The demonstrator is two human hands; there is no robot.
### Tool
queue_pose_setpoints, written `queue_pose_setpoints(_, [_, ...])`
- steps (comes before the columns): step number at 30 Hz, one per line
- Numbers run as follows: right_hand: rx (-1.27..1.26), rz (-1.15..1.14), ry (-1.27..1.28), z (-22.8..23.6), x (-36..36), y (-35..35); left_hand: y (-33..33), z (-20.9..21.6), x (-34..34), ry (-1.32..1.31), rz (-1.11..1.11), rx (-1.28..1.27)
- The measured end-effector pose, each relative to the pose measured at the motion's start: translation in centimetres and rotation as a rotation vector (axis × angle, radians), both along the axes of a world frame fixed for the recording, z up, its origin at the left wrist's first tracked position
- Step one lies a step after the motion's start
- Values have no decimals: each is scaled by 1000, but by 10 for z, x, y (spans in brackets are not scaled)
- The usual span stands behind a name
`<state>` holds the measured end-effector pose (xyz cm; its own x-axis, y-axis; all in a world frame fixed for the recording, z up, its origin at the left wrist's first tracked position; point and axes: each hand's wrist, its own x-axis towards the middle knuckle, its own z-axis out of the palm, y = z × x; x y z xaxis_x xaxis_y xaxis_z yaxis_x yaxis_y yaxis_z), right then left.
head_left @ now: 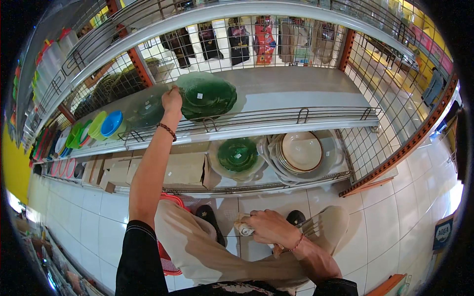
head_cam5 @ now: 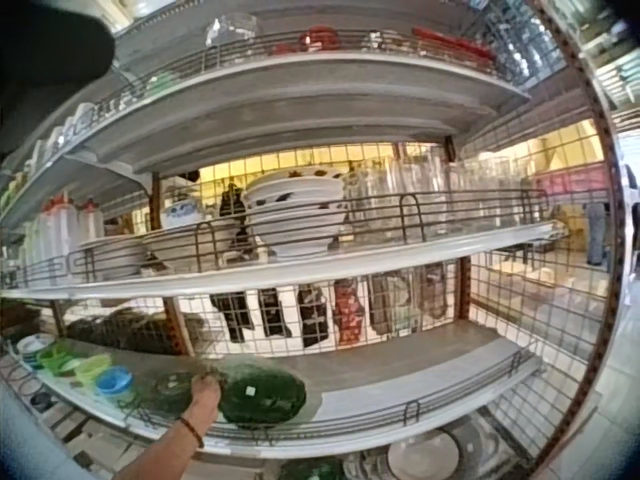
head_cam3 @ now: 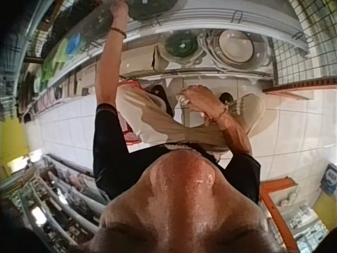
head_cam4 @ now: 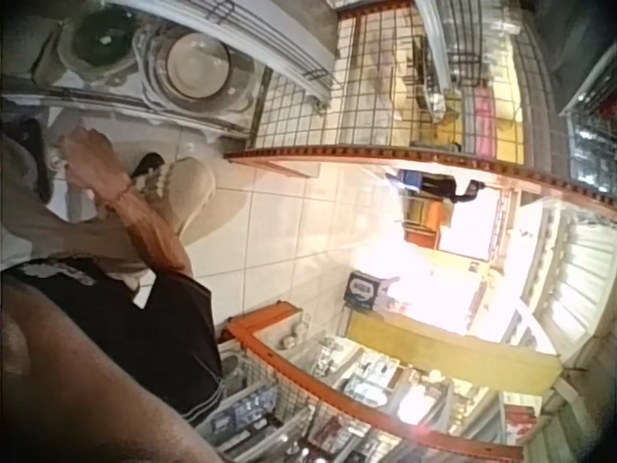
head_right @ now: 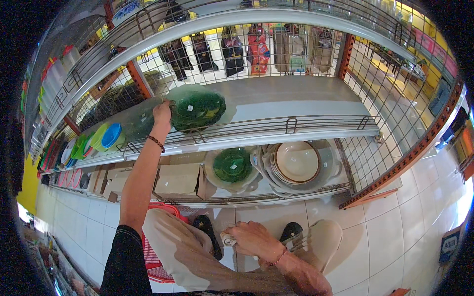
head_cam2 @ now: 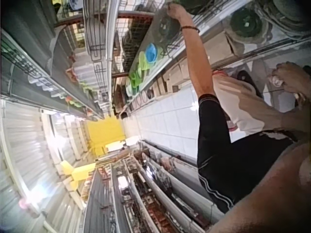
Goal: The person sits on the floor in a store aisle and wipes several green glass bowls and beige ceramic plates with a checkered cloth. They pick up each item from a wire shelf, wipe it thoroughly, and place it back on the shelf.
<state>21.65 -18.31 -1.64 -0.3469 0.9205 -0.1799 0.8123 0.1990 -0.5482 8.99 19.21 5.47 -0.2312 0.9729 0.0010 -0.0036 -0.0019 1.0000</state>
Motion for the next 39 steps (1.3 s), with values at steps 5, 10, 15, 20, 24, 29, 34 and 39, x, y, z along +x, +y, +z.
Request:
queue_pose_setpoints(5, [23,49,29,0,-3,2,25,-24,-22,434,37,249])
queue_pose_setpoints(10, [5,30,14,-11,-3,0,17,-9,-19,1070,-106,166])
queue_pose_setpoints(15, [8,30,15,-11,-3,-1,4,-2,-10,1287,-153,100])
queue_pose_setpoints(20, [-7,27,24,-12,-4,-1,3,3,-5,1346,-171,69])
queue_pose_setpoints(24, [7,39,36,-12,-5,-1,-23,8,-9,1271,-7,546])
queue_pose_setpoints(29, [-28,5,0,-18,0,-2,-113,-18,11,858,-473,1399])
queue_pose_setpoints(34, [-47,18,1,-30,-5,2,-150,-122,22,1269,-1109,1137])
queue_pose_setpoints(39, [-26,-2,27,-27,-8,6,-90,-218,10,1420,-1142,740])
